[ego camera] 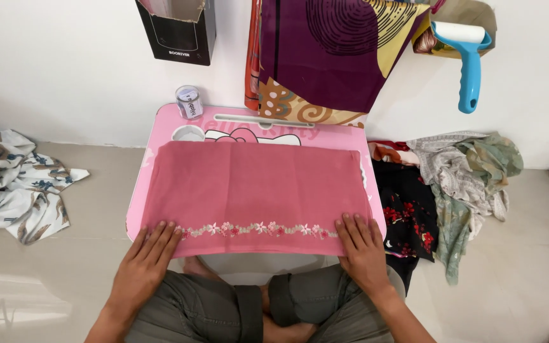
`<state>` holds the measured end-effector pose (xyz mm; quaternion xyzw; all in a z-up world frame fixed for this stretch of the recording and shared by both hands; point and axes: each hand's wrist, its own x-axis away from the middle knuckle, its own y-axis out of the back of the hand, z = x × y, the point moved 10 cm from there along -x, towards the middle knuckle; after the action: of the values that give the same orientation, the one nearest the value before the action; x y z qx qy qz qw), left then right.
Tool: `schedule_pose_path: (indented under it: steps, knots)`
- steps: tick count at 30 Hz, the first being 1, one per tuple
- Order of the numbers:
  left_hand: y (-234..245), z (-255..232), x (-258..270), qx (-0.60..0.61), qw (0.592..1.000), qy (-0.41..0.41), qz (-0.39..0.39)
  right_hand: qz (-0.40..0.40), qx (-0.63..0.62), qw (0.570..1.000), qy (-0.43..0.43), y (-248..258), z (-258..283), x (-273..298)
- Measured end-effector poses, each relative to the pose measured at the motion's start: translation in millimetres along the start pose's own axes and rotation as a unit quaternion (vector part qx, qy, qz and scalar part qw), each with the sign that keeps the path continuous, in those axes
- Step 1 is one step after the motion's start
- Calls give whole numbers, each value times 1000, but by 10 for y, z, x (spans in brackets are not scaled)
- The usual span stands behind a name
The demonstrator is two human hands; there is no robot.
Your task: Unfolding, inspecting, folding a pink scarf and then cleaning it with a lint roller
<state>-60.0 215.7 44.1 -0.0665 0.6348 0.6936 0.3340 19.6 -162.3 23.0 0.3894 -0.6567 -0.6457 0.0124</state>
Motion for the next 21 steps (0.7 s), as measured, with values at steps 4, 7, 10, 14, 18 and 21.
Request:
schedule_pose_path:
  steps: [4, 7, 10, 14, 18, 21]
  knots:
    - [69, 6, 146, 24, 999, -9, 21, -6, -11, 1000, 1, 102, 11, 113]
    - [184, 21, 194, 43, 999, -4, 24, -19, -28, 999, 21, 274, 21, 120]
    - [288, 88, 203, 99, 995, 14, 27, 2, -58, 998, 33, 439, -29, 82]
    - [426, 497, 214, 285, 945, 159, -2, -10, -224, 974, -38, 784, -312, -46]
    - [969, 942, -26, 383, 886, 244, -98, 12, -464, 850, -250, 1090, -881, -141]
    - [1363, 1317, -194, 440, 844, 285, -116, -35, -606, 784, -128, 1773, -937, -355]
